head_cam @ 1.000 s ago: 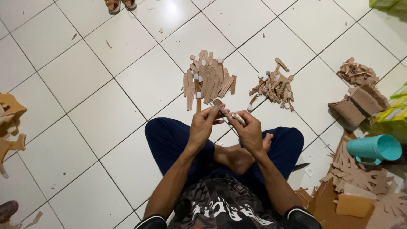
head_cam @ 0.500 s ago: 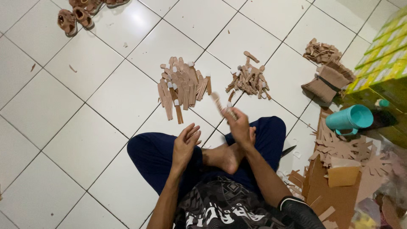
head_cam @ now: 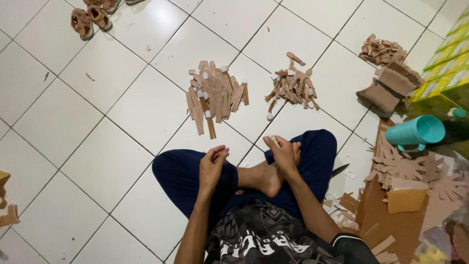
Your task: The person sits on the floor and repeatedly picks up small wooden pieces and white cylindrical caps. They insert the caps into the ends of the wooden pieces and place the assembled units into a growing pile. The process is repeated continuously with no other tools or objects involved.
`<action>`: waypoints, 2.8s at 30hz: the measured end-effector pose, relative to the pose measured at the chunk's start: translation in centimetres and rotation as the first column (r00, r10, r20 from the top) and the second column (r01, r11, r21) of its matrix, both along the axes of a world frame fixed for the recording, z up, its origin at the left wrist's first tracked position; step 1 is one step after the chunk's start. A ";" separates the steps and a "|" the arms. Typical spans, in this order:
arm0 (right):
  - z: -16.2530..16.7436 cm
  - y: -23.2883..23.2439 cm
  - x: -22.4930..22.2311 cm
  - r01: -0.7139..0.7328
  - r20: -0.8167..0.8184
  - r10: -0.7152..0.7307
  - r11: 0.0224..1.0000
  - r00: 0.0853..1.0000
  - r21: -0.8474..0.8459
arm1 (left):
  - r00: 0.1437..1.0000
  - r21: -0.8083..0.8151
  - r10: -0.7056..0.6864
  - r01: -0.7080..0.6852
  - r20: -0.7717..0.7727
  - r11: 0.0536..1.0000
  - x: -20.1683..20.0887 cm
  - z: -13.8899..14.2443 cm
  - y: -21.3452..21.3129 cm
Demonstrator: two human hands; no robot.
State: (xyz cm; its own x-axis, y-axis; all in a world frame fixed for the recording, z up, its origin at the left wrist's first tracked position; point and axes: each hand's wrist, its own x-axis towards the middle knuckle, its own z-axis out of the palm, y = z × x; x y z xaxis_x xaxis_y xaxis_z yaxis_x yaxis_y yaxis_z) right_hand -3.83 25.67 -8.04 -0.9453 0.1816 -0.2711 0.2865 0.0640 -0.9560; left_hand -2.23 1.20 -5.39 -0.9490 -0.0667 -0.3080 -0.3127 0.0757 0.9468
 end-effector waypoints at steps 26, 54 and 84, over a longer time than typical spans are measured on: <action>-1.4 9.7 -4.0 0.085 0.238 -0.043 0.982 0.970 -0.168 | 0.924 -0.833 -0.230 -0.143 -0.306 0.534 -31.0 0.6 16.2; 4.6 -8.1 0.0 -0.494 0.320 0.444 0.361 0.837 0.791 | 0.984 0.057 0.098 -0.091 -0.147 0.994 5.5 4.7 -4.0; 16.2 -4.9 1.0 -0.319 -0.207 0.374 0.913 0.904 0.255 | 0.952 -0.146 -0.104 0.064 -0.289 0.987 1.5 16.9 0.4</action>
State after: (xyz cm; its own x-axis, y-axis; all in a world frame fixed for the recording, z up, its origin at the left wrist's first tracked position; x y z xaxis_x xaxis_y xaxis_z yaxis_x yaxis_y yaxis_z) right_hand -2.87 20.82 8.14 -0.9896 -0.1434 -0.0145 -0.0329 0.3228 -0.9459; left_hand -0.75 1.56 11.48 -1.0000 -0.0040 -0.0078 -0.0085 0.2213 0.9752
